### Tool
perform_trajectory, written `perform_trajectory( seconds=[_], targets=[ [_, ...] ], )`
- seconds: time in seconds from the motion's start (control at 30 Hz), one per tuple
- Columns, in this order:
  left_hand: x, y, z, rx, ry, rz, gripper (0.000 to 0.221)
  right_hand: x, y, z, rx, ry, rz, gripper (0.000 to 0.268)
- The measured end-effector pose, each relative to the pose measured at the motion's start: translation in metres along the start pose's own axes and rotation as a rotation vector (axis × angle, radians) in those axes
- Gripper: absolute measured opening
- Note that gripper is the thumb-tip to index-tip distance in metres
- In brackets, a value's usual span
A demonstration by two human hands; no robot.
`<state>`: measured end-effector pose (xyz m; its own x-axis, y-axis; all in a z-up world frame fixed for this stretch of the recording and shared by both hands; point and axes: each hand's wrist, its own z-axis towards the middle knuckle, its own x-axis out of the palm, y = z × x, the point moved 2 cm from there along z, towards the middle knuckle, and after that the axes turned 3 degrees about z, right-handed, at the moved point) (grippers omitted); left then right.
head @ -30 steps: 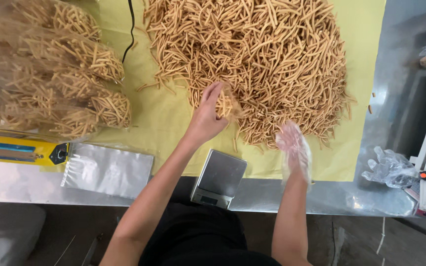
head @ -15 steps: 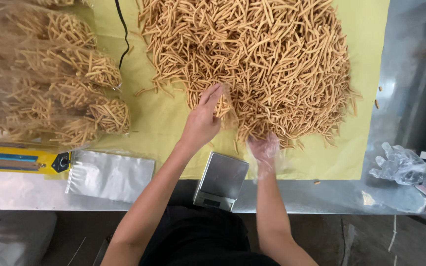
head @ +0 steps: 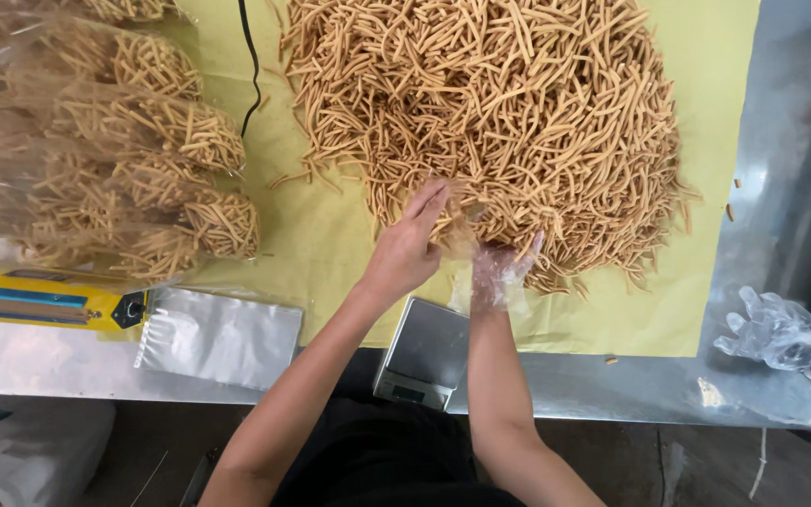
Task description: The person scoops thin, stick-like snack items from a large pile on a yellow mat into small clear plastic bags. They place each filled bag onto a digital scale to check the weight, then move the sealed bag to a stack of completed packages. The process is repeated continuously.
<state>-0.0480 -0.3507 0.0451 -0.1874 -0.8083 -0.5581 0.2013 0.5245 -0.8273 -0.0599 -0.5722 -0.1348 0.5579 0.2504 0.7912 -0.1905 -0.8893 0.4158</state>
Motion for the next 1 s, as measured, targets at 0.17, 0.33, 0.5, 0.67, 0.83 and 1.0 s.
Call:
perform_trajectory(
  seconds=[0.17, 0.33, 0.5, 0.67, 0.83, 1.0],
  targets=[
    [0.007, 0.0, 0.002, 0.011, 0.001, -0.025, 0.082, 0.059, 0.031, -0.047, -0.246, 0.231, -0.48, 0.058],
    [0.013, -0.008, 0.001, -0.024, 0.007, -0.069, 0.081, 0.138, 0.057, -0.075, -0.055, 0.274, 0.123, 0.053],
    [0.021, -0.011, 0.004, -0.051, -0.001, -0.081, 0.078, 0.182, 0.065, -0.104, -0.071, 0.398, 0.039, 0.053],
    [0.028, -0.008, 0.007, -0.084, -0.009, -0.101, 0.073, 0.158, 0.025, -0.1, -0.281, 0.363, -0.329, 0.053],
    [0.025, -0.004, 0.005, -0.039, -0.069, -0.115, 0.082, 0.134, 0.009, -0.083, -0.453, 0.382, -0.679, 0.044],
    [0.004, -0.014, 0.006, -0.101, -0.014, -0.196, 0.085, 0.151, 0.019, -0.089, -0.76, 0.666, -0.878, 0.038]
  ],
)
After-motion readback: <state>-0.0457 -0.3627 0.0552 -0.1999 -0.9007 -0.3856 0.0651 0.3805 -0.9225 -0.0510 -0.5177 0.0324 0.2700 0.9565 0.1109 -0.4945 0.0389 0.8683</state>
